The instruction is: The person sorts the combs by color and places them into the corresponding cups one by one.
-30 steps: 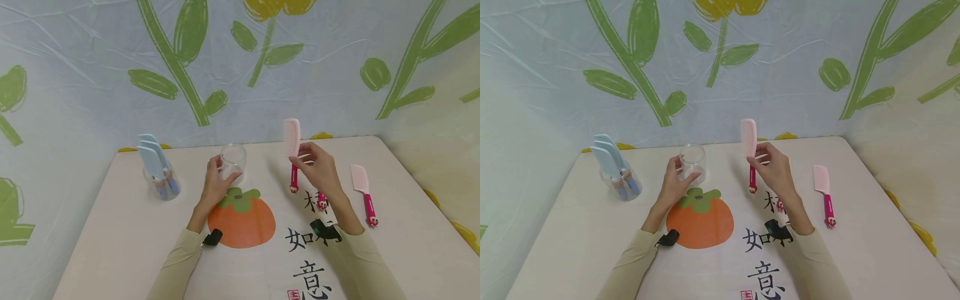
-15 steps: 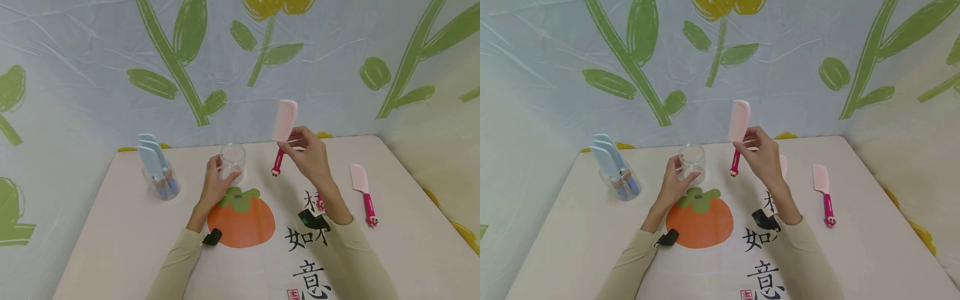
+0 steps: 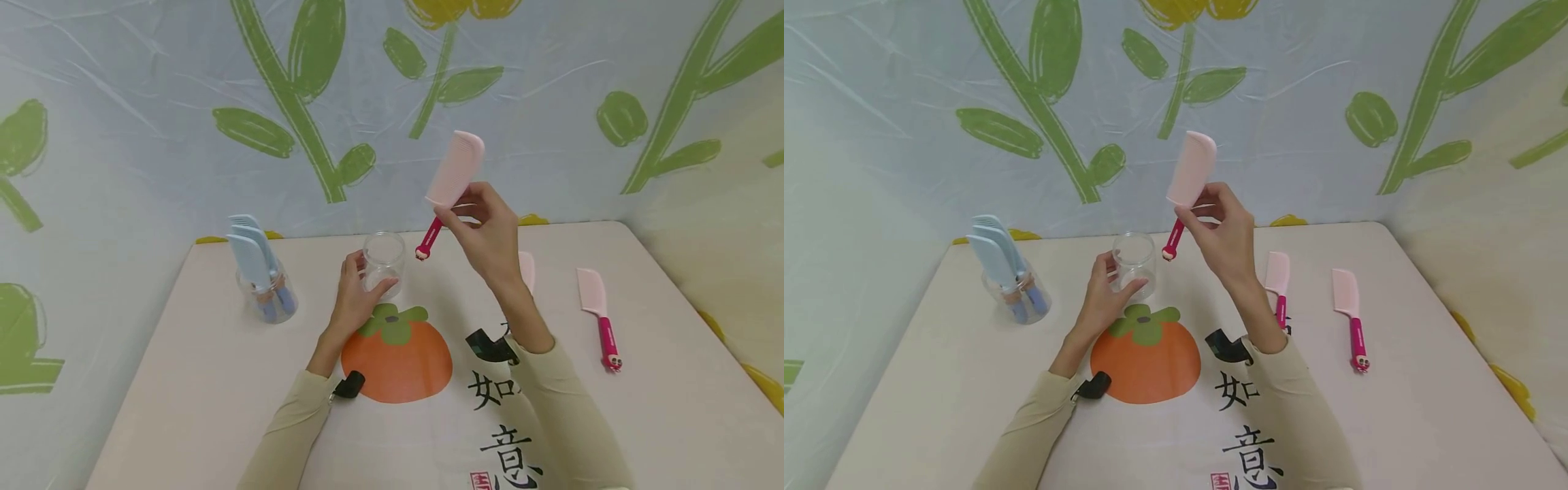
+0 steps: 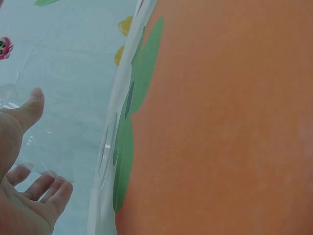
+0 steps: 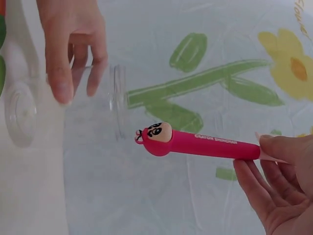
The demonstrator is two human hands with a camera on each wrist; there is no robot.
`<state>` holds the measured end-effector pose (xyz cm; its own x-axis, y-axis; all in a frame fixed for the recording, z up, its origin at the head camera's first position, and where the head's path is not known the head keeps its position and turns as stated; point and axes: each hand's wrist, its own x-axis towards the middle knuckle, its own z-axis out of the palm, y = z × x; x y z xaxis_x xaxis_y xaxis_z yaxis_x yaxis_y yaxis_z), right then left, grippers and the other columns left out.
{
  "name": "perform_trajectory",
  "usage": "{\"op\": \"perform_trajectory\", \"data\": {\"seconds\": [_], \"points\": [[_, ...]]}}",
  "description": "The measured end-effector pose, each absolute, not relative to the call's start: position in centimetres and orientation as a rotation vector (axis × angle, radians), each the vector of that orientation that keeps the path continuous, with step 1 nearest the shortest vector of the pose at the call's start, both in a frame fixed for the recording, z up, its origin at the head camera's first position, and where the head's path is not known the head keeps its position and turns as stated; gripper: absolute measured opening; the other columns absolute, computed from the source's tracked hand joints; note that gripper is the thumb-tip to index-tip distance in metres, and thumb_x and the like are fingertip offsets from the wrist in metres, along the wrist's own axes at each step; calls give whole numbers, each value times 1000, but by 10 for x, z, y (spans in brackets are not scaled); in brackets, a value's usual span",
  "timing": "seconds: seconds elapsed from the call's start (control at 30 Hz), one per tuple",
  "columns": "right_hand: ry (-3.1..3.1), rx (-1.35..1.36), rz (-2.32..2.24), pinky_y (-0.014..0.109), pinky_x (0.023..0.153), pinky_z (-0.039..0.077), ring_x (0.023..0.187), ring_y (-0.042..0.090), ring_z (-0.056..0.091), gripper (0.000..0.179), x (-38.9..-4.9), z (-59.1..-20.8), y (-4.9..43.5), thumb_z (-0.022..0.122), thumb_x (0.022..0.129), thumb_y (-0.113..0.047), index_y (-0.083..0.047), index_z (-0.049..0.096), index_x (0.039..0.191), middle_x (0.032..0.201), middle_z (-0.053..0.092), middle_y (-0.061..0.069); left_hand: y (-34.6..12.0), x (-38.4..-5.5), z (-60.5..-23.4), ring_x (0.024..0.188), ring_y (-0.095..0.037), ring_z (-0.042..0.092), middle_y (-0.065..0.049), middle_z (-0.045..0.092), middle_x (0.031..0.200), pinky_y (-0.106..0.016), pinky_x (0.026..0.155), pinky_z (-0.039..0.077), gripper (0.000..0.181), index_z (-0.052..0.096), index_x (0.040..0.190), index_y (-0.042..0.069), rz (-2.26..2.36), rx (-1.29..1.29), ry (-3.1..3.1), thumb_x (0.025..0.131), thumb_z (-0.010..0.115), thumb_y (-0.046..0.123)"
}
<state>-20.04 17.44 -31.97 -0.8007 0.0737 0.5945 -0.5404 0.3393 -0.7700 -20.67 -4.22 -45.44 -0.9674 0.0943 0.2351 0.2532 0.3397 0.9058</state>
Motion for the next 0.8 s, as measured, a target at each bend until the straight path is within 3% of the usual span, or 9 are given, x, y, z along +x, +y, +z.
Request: {"op": "perform_trajectory", "data": {"seconds": [0.2,0.5,0.8], "points": [[-1955,464,1542,24,78,59,93,15,71,38,-206,-317,159,79,90,-4,5,62,122,110,69,11,-43,-207,-455,130,-38,47,-20,44,141,-52,110,44,78,36,146,1,-1698,-308,-2468,90,82,28],[-1926,490,1607,23,76,59,93,23,70,36,-220,-324,134,79,90,-4,6,61,119,108,68,15,-44,-207,-455,131,-40,46,-18,44,142,-58,107,45,77,35,147,5,-1733,-307,-2456,90,82,28],[-1994,462,1625,19,74,58,92,25,71,34,-230,-344,121,81,89,-6,4,63,117,106,69,16,-44,-209,-456,131,-35,47,-17,45,142,-52,109,45,78,35,147,4,-1715,-316,-2453,90,82,29]]}}
